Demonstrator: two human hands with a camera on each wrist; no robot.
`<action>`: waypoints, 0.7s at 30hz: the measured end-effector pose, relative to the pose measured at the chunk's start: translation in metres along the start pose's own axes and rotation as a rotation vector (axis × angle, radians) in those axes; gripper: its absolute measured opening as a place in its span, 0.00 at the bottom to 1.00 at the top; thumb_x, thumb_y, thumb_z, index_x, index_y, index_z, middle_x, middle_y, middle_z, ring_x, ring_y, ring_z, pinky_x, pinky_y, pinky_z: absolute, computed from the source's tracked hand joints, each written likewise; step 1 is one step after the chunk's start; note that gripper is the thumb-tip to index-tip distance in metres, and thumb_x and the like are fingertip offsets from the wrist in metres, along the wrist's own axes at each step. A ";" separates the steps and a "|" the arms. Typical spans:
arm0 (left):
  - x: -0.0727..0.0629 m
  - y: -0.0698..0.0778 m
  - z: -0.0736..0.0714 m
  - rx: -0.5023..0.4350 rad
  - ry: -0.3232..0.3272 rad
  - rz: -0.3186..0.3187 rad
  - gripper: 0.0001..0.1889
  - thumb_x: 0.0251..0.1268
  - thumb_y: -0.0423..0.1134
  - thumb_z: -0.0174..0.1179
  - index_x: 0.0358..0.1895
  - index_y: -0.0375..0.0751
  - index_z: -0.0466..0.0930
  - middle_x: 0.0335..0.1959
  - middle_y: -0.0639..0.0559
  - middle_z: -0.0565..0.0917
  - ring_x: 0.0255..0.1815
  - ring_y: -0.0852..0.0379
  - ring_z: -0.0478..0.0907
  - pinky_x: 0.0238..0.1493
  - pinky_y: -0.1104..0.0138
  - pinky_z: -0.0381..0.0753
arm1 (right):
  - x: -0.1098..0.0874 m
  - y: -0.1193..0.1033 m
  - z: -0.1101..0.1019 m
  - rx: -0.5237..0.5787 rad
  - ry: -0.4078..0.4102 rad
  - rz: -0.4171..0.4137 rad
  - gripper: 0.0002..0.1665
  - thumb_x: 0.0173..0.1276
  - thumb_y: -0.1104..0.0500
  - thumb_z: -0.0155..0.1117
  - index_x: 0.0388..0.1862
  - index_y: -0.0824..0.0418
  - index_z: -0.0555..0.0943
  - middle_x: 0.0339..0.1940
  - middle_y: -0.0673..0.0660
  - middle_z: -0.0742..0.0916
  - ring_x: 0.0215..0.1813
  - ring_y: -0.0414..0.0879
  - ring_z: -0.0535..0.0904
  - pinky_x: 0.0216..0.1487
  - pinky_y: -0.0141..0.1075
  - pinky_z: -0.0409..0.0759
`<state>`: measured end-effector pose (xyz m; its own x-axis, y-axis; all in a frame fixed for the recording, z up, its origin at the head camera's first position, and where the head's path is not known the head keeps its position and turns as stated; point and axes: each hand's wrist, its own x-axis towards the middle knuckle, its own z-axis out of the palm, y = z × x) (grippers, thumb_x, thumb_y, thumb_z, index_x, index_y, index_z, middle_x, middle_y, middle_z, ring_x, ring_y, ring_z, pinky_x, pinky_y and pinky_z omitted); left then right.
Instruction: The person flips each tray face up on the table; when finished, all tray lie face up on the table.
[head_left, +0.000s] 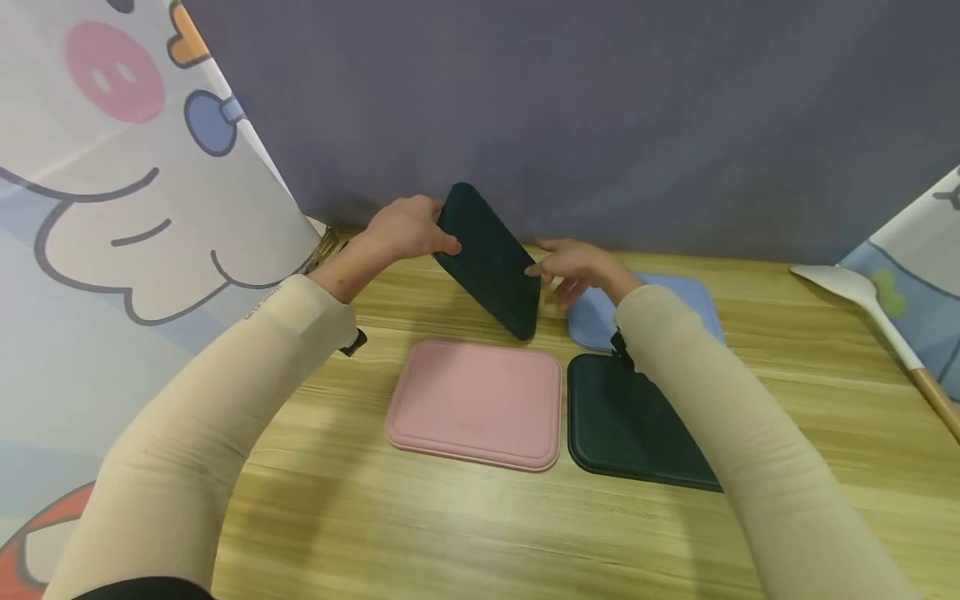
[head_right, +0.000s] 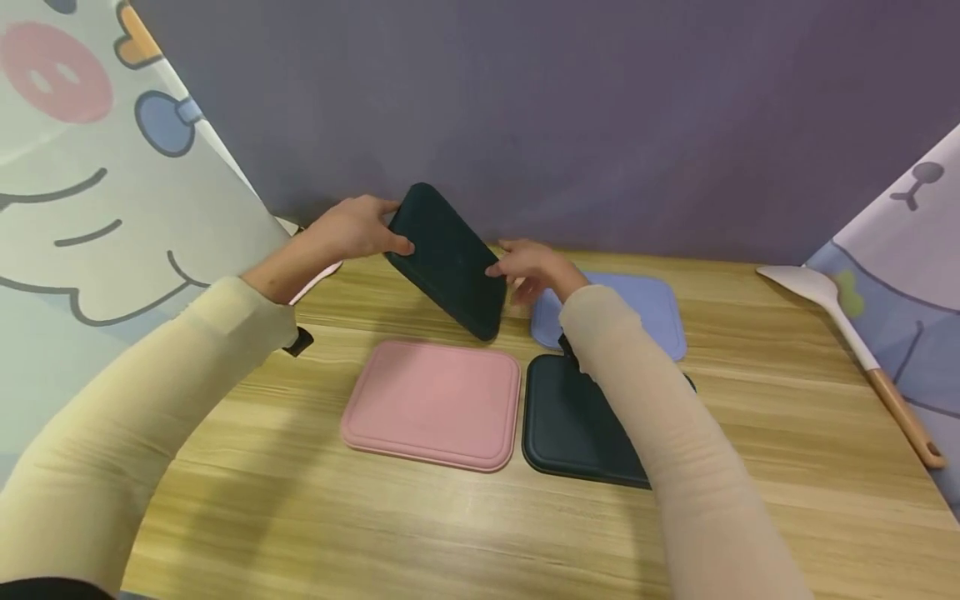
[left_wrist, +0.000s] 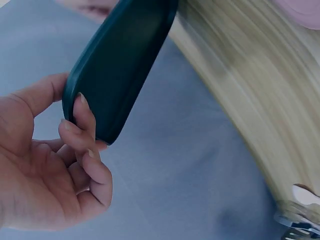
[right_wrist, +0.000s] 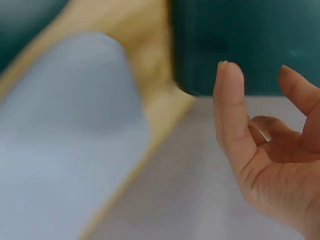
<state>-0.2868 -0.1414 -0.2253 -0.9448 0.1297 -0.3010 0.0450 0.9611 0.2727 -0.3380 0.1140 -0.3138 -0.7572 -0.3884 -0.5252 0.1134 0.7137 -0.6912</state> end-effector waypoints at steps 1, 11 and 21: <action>0.001 0.003 0.000 0.008 0.012 0.000 0.43 0.70 0.54 0.59 0.82 0.46 0.49 0.80 0.44 0.59 0.76 0.40 0.63 0.69 0.46 0.69 | -0.003 -0.006 -0.006 -0.002 0.013 -0.006 0.50 0.79 0.45 0.54 0.84 0.42 0.33 0.67 0.67 0.73 0.54 0.61 0.82 0.53 0.51 0.84; 0.007 0.035 -0.002 0.082 0.133 -0.017 0.26 0.71 0.53 0.58 0.66 0.46 0.71 0.58 0.46 0.80 0.52 0.46 0.79 0.50 0.51 0.79 | -0.030 -0.072 -0.042 -0.014 0.164 -0.034 0.50 0.75 0.34 0.50 0.81 0.32 0.30 0.76 0.59 0.68 0.56 0.55 0.80 0.55 0.48 0.83; 0.005 0.043 -0.004 0.105 0.175 -0.005 0.29 0.71 0.53 0.58 0.69 0.44 0.68 0.55 0.45 0.81 0.52 0.44 0.80 0.51 0.51 0.80 | -0.031 -0.109 -0.041 -0.068 0.162 -0.013 0.49 0.75 0.34 0.50 0.82 0.33 0.33 0.54 0.52 0.74 0.55 0.54 0.80 0.58 0.49 0.82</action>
<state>-0.2911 -0.1002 -0.2118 -0.9867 0.0893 -0.1359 0.0652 0.9830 0.1719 -0.3530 0.0727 -0.2019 -0.8526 -0.3027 -0.4259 0.0634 0.7492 -0.6593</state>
